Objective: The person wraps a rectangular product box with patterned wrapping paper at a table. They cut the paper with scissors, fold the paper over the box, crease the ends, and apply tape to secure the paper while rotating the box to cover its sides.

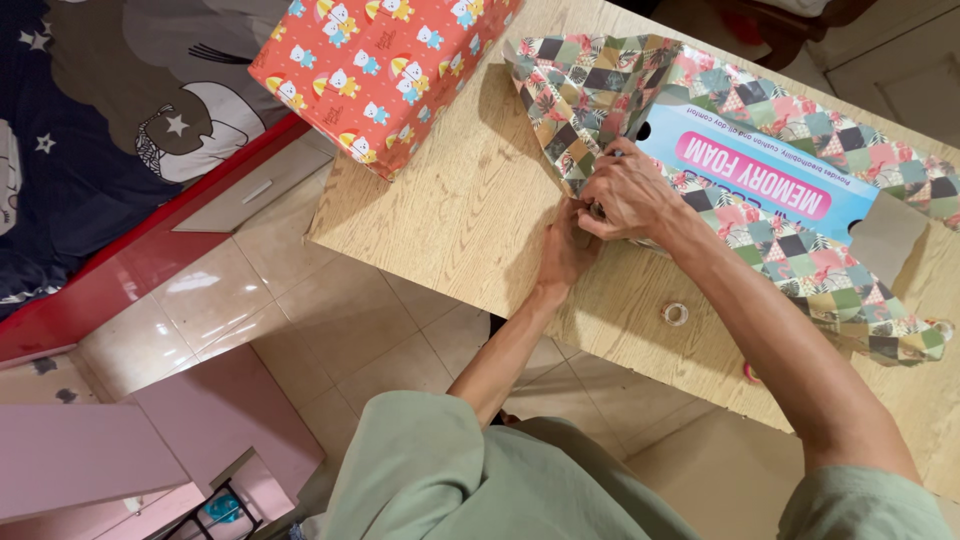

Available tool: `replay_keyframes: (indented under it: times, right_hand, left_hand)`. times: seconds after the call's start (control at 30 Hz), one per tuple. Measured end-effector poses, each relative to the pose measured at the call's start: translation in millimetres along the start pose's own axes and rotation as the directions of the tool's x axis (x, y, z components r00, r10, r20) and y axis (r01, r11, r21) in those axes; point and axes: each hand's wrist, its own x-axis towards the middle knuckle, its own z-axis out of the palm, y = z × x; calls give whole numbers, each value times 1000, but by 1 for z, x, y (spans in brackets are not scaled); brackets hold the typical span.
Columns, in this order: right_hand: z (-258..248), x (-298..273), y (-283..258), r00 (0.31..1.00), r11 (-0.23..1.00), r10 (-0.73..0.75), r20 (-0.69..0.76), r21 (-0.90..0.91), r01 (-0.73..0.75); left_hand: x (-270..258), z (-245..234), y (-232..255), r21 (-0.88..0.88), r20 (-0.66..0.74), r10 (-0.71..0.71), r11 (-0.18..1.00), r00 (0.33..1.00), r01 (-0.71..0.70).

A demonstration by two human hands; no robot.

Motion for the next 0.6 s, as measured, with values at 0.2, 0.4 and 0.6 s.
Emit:
replay_keyframes:
  times: [0.2,0.4,0.6]
  right_hand:
    - [2,-8,0,954,994,11,-299,108,22]
    - [13,-16,2,919,986,161,-360,98,-134]
    - [26,-25,-2,920,963,247,-306,-25,-267]
  left_hand:
    - [22,-22,-7,140,-336,185,980,924,-145]
    - [131,-54,7,577,410,360,609,838,-544]
    - [134,-100,-9,582,607,114,610,786,-538]
